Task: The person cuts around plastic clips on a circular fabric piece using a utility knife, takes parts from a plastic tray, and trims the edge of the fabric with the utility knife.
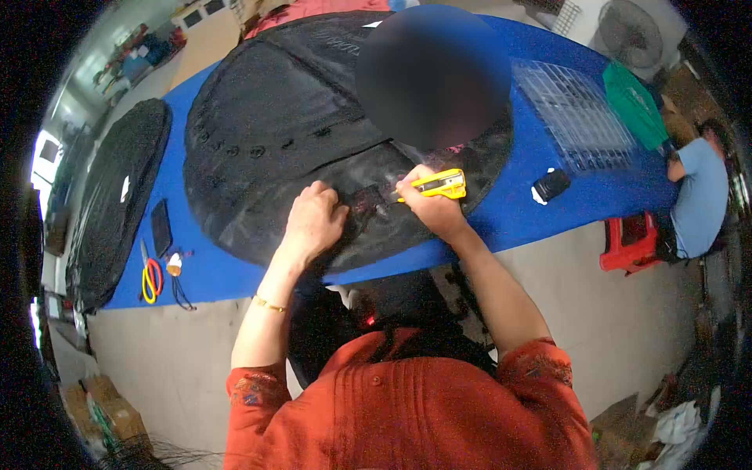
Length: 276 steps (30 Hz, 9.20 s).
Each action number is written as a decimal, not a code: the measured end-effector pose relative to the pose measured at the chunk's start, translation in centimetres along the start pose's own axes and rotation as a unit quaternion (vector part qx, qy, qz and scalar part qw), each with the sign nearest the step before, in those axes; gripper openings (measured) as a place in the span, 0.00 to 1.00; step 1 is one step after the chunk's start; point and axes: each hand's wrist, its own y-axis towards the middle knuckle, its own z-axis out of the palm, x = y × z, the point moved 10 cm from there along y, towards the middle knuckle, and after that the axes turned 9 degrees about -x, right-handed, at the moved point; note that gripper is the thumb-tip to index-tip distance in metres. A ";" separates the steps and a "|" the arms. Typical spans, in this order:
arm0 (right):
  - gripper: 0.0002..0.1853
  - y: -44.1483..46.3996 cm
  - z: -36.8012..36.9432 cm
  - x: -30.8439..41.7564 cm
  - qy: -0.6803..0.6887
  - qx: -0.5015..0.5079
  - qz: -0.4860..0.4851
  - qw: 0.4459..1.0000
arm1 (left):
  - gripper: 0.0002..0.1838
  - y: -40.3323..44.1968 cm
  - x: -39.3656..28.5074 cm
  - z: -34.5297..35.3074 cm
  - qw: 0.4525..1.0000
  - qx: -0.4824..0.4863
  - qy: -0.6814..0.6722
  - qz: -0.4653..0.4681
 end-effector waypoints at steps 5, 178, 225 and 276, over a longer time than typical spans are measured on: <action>0.05 -0.4 -0.2 2.0 -0.101 0.009 -0.102 0.990 | 0.09 1.0 0.1 0.5 0.997 0.055 -0.006 0.059; 0.23 -3.2 1.5 6.6 -0.230 -0.001 -0.456 0.860 | 0.15 4.0 0.1 4.4 0.983 0.128 -0.121 -0.049; 0.06 -2.1 1.6 5.9 -0.238 -0.005 -0.388 0.891 | 0.18 3.9 0.2 4.3 0.984 0.103 -0.139 -0.041; 0.10 -2.1 1.4 5.8 -0.177 0.004 -0.379 0.908 | 0.13 3.8 -0.6 4.0 0.989 0.090 -0.115 -0.024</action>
